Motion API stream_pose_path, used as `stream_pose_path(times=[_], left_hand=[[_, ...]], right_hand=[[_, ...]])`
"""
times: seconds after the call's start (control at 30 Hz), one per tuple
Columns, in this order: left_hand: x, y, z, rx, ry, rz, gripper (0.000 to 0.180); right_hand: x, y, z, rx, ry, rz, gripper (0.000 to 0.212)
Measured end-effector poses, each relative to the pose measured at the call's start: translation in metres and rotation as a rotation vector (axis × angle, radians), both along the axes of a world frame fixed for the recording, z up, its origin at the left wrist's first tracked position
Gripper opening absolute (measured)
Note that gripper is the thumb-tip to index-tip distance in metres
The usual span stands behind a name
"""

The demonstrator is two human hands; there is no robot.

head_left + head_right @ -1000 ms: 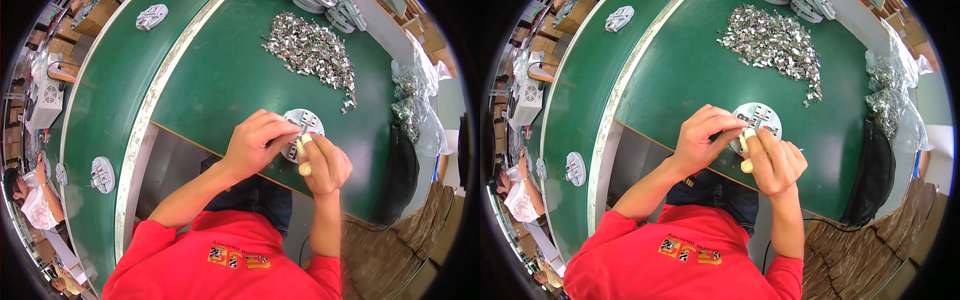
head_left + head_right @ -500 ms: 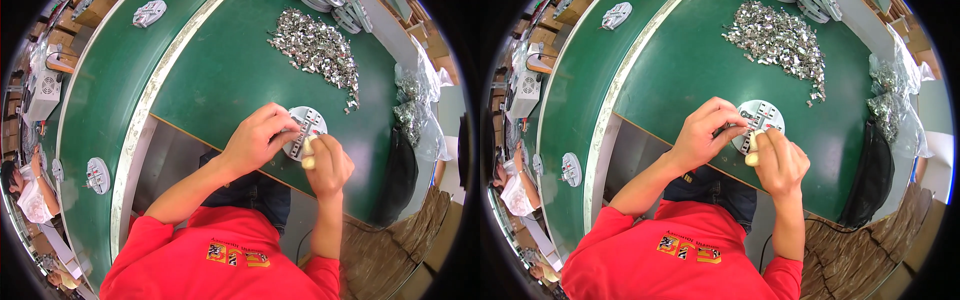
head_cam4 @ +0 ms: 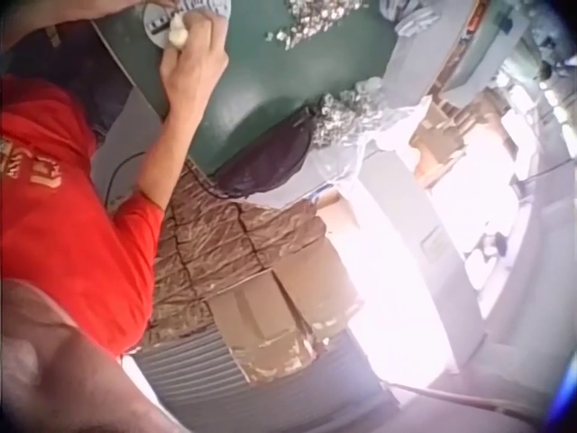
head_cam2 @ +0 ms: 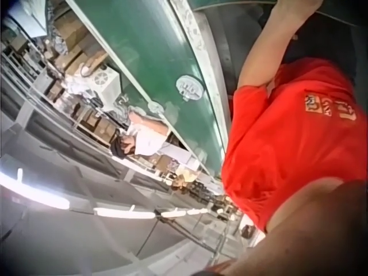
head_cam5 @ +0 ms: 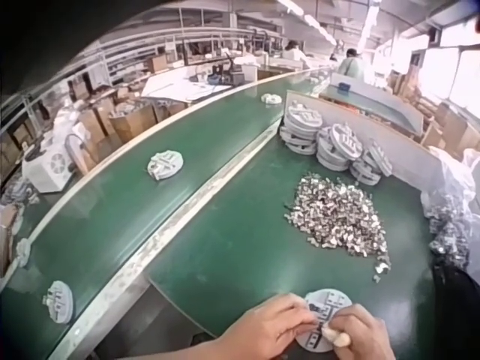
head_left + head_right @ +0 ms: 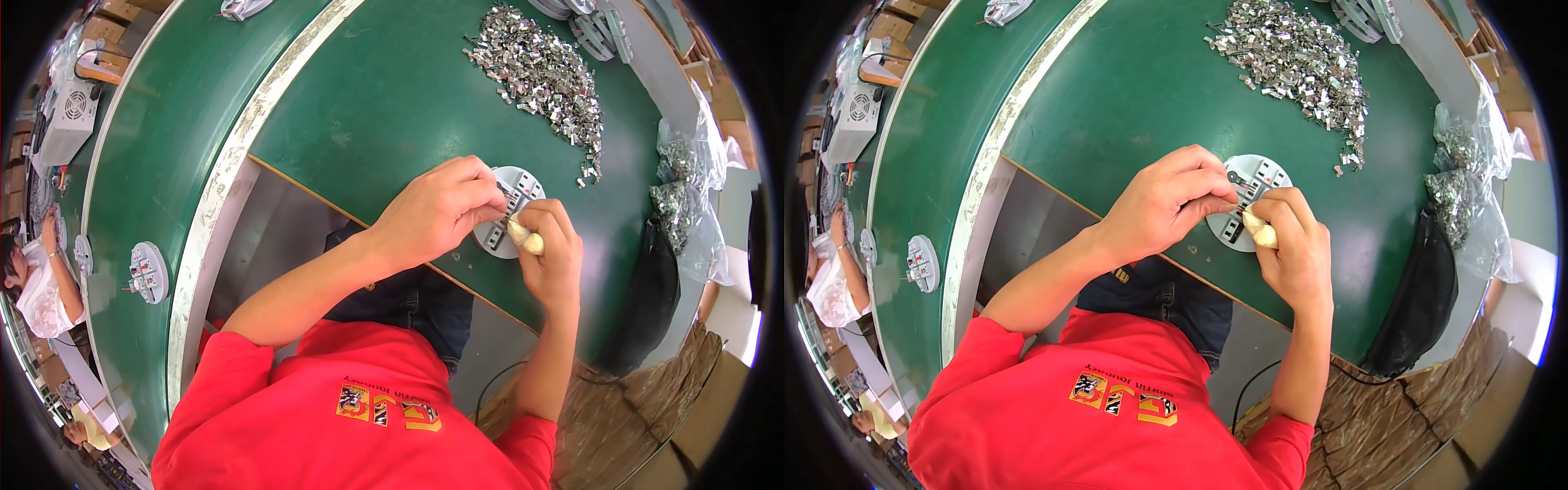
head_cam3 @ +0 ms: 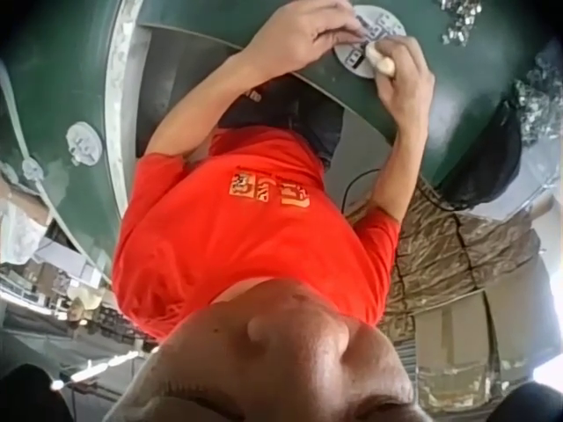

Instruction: Assembling small components into a circular metal base on an assembly line.

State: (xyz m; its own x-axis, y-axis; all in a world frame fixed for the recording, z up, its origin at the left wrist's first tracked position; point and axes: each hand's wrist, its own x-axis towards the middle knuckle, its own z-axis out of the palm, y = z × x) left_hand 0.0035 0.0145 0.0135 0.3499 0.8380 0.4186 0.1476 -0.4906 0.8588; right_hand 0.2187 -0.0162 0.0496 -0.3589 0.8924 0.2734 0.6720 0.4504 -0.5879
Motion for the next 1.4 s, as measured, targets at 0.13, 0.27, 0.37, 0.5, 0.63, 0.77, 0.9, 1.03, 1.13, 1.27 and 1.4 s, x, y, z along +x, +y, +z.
stream_pose_path(times=[0.13, 0.27, 0.37, 0.5, 0.63, 0.77, 0.9, 1.03, 1.13, 1.27, 1.4], left_hand=[[-0.003, 0.001, 0.000, 0.006, 0.014, 0.008, 0.012], [-0.006, 0.002, -0.001, 0.008, 0.010, 0.015, 0.012], [-0.008, 0.002, 0.000, 0.016, 0.007, 0.013, 0.012], [-0.008, 0.001, -0.003, 0.037, 0.054, 0.021, 0.013], [-0.010, 0.003, -0.006, 0.085, 0.090, 0.012, 0.012], [-0.014, 0.001, -0.006, 0.067, 0.100, 0.017, 0.011], [-0.014, 0.007, 0.007, 0.009, 0.100, -0.043, 0.008], [-0.008, 0.012, 0.015, -0.034, 0.082, 0.031, 0.009], [-0.007, 0.007, 0.010, -0.018, 0.163, 0.055, 0.011], [-0.011, 0.005, 0.009, -0.084, 0.181, 0.033, 0.012], [-0.011, 0.009, 0.001, -0.133, 0.119, 0.026, 0.014]], right_hand=[[-0.003, 0.002, -0.001, -0.001, 0.006, -0.005, 0.025], [-0.007, 0.005, 0.000, -0.006, -0.014, 0.002, 0.025], [-0.014, 0.007, 0.009, -0.014, -0.067, 0.021, 0.024], [-0.020, 0.010, 0.019, -0.064, -0.187, 0.064, 0.020], [-0.031, 0.018, 0.025, -0.132, -0.316, 0.100, 0.016], [-0.030, 0.015, 0.025, -0.121, -0.306, 0.080, 0.016], [-0.012, 0.006, 0.023, -0.050, -0.046, 0.029, 0.018], [-0.014, 0.002, 0.021, -0.091, 0.663, 0.024, 0.036], [-0.028, 0.002, 0.014, -0.176, 1.177, 0.064, 0.051], [-0.036, 0.006, 0.004, -0.187, 1.312, 0.162, 0.060], [-0.044, 0.009, -0.008, -0.151, 1.357, 0.224, 0.056]])
